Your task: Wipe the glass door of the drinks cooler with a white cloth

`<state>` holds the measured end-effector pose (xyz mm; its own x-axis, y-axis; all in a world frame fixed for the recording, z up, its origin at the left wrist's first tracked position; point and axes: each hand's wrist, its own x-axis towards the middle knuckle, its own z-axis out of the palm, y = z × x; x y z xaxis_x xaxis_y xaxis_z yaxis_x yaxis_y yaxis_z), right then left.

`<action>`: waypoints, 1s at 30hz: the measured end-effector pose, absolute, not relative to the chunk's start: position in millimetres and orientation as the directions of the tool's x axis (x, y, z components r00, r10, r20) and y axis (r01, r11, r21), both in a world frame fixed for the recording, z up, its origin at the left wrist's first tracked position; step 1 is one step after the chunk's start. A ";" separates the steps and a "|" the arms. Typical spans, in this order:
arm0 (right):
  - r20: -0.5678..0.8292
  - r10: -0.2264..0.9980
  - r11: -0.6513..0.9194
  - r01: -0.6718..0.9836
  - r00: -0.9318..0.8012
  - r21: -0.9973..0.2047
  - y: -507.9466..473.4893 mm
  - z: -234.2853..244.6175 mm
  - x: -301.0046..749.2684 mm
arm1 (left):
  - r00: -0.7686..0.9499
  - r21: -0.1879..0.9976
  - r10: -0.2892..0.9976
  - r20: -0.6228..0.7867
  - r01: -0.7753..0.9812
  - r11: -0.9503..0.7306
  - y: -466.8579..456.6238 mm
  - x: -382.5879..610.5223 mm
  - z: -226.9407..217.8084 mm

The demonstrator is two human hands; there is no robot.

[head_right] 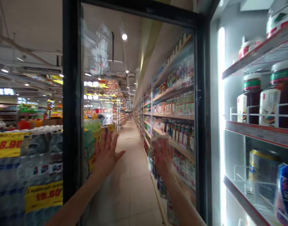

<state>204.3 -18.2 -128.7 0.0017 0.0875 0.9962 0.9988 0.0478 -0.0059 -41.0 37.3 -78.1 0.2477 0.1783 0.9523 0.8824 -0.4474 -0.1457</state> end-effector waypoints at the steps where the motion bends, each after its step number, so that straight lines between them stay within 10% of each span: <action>1: 0.991 0.019 0.012 0.991 0.133 -0.133 -20.4 -129.8 224.5 | 0.247 -0.144 0.182 0.952 0.883 -0.447 36.8 -40.5 -78.0; 5: 0.959 -0.095 0.020 0.964 0.267 -0.267 -19.2 -129.6 237.5 | 0.250 -0.148 0.181 0.951 0.883 -0.446 37.2 -39.3 -78.6; 12: 0.927 0.206 0.216 0.939 -0.313 0.269 -10.4 -150.1 146.8 | 0.251 -0.147 0.162 0.954 0.865 -0.479 41.0 -40.1 -78.5; 19: 0.975 -0.022 -0.066 0.973 0.222 -0.222 -26.2 -155.7 245.7 | 0.245 -0.135 0.176 0.953 0.868 -0.478 42.7 -40.5 -79.7; 26: 0.935 0.246 0.091 0.966 -0.257 0.241 -23.4 -158.7 208.0 | 0.248 -0.136 0.180 0.952 0.870 -0.475 48.6 -41.6 -80.8; 30: 0.985 0.034 -0.036 0.986 0.167 -0.166 -15.4 -97.5 270.1 | 0.247 -0.133 0.195 0.949 0.877 -0.462 47.9 -41.1 -79.1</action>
